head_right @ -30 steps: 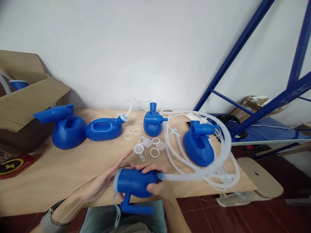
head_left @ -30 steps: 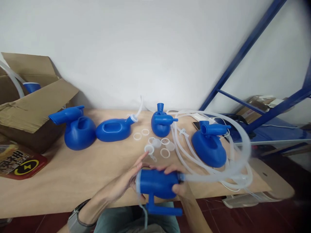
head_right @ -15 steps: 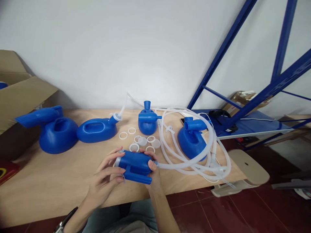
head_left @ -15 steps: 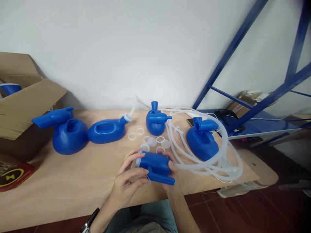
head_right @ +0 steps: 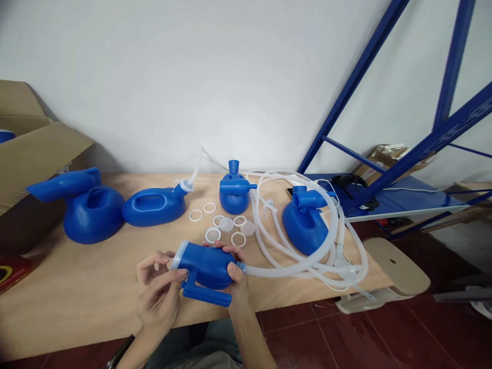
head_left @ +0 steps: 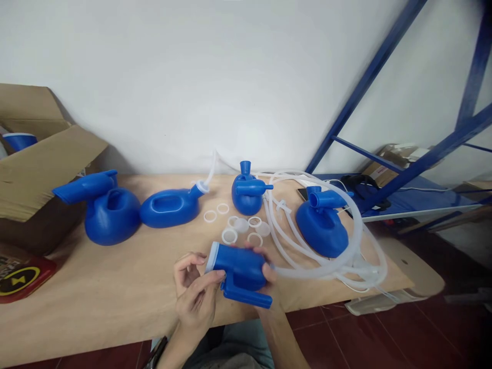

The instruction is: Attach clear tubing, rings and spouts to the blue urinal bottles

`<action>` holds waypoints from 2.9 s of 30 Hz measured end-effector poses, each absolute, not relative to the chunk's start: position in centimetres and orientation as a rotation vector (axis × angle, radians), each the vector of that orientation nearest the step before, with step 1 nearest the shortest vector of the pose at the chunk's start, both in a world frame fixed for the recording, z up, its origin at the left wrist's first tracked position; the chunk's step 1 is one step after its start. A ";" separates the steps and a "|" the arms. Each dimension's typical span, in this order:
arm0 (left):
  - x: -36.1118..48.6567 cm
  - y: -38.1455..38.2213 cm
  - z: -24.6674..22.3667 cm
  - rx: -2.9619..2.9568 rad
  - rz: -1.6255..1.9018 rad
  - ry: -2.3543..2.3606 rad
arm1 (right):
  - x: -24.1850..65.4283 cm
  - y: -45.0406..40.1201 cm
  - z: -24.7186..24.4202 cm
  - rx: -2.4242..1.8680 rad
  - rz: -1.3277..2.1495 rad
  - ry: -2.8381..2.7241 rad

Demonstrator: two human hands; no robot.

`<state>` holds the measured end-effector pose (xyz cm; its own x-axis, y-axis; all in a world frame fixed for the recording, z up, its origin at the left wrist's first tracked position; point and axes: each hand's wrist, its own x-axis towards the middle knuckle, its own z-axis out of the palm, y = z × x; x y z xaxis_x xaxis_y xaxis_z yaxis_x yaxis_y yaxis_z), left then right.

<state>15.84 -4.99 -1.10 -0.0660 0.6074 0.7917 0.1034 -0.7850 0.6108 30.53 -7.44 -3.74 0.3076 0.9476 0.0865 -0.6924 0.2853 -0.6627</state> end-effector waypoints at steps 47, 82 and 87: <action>14.6 -6.0 1.6 1.674 1.499 1.012 | 30.8 -8.5 -1.3 -0.699 0.959 -0.506; 10.5 -6.7 -1.1 0.710 0.955 0.811 | 30.6 -7.8 0.7 -0.785 0.256 -1.663; 9.0 -7.1 -2.9 0.522 0.865 0.752 | 28.7 -6.3 1.8 -0.753 0.061 -2.238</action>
